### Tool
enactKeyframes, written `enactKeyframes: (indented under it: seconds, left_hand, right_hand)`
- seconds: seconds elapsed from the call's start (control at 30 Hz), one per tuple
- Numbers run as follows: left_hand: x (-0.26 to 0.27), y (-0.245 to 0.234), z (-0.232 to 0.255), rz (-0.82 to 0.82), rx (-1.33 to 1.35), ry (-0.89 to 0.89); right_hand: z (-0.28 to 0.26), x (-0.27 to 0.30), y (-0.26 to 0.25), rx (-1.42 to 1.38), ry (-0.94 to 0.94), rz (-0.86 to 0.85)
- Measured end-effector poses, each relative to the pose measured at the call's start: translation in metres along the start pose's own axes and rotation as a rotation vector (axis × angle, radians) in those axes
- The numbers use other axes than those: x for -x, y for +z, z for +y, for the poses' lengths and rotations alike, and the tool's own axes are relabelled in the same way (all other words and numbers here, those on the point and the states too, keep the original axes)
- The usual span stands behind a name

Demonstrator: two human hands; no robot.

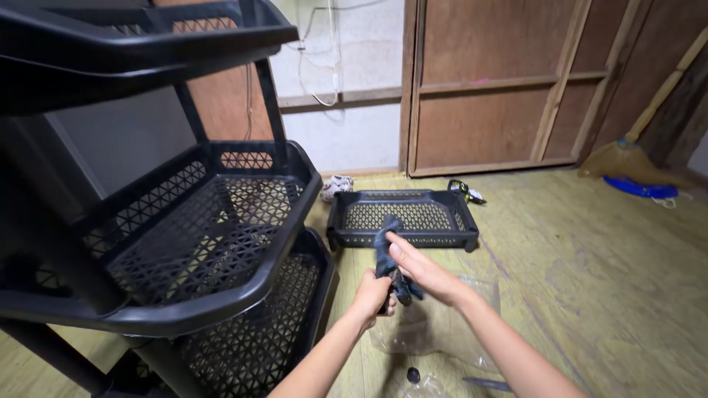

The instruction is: The person assembles a black plastic three-tier utility cart. They wipe the metal poles with a cloth, insert the poles into the corner sockets of the stacked baskets, and secure the structure by aligning and pressing the components together.

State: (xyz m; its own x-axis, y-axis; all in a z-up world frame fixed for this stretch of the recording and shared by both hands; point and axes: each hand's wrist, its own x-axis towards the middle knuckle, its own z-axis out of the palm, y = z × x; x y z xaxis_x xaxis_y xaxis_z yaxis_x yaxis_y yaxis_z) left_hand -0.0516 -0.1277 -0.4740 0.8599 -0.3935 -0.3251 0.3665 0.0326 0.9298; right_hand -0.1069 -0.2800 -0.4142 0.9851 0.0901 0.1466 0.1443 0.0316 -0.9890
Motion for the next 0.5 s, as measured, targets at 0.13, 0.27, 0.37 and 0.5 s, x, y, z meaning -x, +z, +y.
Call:
enactKeyframes:
  seconds: [0.13,0.27,0.37,0.5]
  left_hand:
    - [0.013,0.002,0.012,-0.045,-0.037,0.121]
    - [0.027,0.012,0.013,0.004,-0.296,0.278]
    - [0.04,0.022,0.004,0.147,-0.754,0.677]
    - [0.06,0.031,0.002,0.237,-1.233,0.871]
  right_hand:
    - [0.009,-0.01,0.01,0.134,-0.119,0.091]
    - [0.029,-0.022,0.02,0.091,-0.268,0.574]
    - [0.045,-0.028,0.024,-0.023,-0.234,0.796]
    - [0.05,-0.037,0.0,-0.434,0.029,0.656]
